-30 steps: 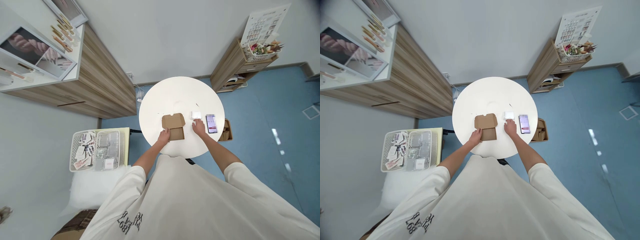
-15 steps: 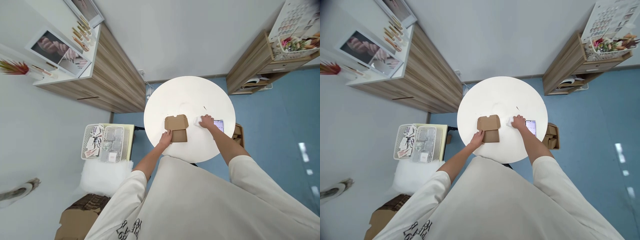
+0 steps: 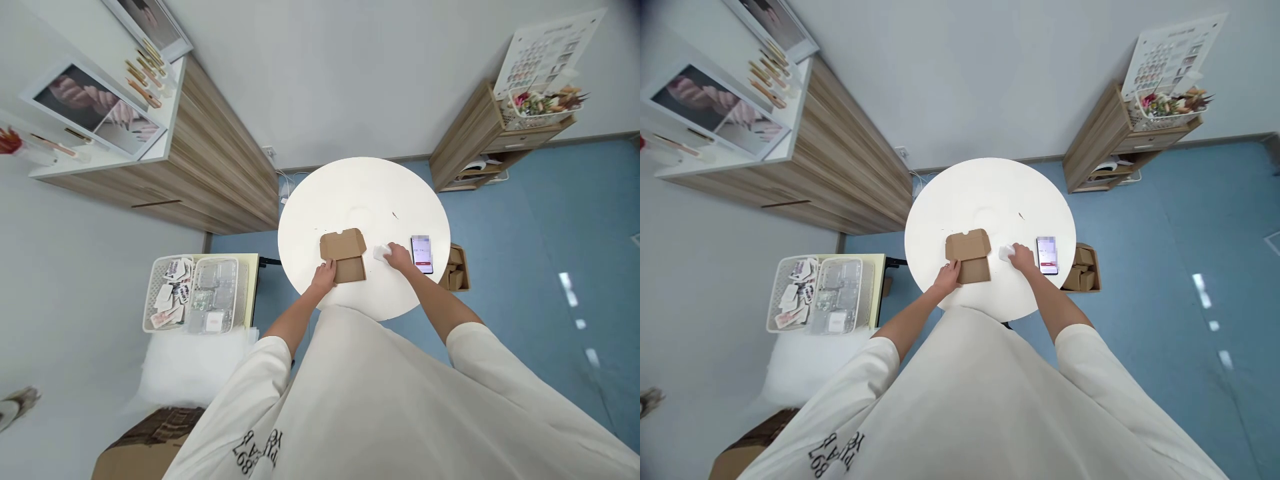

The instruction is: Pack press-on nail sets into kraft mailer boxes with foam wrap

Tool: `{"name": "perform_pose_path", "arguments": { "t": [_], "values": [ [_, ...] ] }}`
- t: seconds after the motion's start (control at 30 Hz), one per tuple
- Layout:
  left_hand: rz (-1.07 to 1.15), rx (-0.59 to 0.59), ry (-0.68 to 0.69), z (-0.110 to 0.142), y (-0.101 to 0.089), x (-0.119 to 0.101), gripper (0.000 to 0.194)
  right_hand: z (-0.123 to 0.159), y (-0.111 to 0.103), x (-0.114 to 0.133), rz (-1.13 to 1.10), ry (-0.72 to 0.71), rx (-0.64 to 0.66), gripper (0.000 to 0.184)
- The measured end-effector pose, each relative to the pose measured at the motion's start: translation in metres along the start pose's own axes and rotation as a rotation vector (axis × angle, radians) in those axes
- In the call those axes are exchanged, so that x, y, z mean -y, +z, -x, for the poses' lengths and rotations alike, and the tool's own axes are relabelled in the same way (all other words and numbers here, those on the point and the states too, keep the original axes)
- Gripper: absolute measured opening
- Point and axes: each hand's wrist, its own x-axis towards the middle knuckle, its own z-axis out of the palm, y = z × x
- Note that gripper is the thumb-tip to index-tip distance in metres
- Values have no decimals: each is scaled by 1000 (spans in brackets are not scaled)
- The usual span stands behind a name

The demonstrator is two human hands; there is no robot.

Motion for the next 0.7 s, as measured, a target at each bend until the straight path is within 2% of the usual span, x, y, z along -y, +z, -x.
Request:
{"name": "perform_pose_path", "arguments": {
  "t": [0.1,0.2,0.27,0.33,0.53,0.7],
  "values": [
    [48,-15,13,-1,3,3,100,22,8,2,-57,22,-18,30],
    [98,-33,32,-1,5,8,101,44,11,9,-206,110,-104,34],
    [133,-43,49,0,4,11,101,55,10,20,-296,167,-173,37],
    [164,-49,70,1,3,15,101,61,9,40,-326,159,-198,38],
    [213,-50,103,2,2,22,99,70,24,113,-135,-25,-155,40],
    [231,-71,103,2,5,25,96,72,48,145,-23,-234,-103,36]
  ]
}}
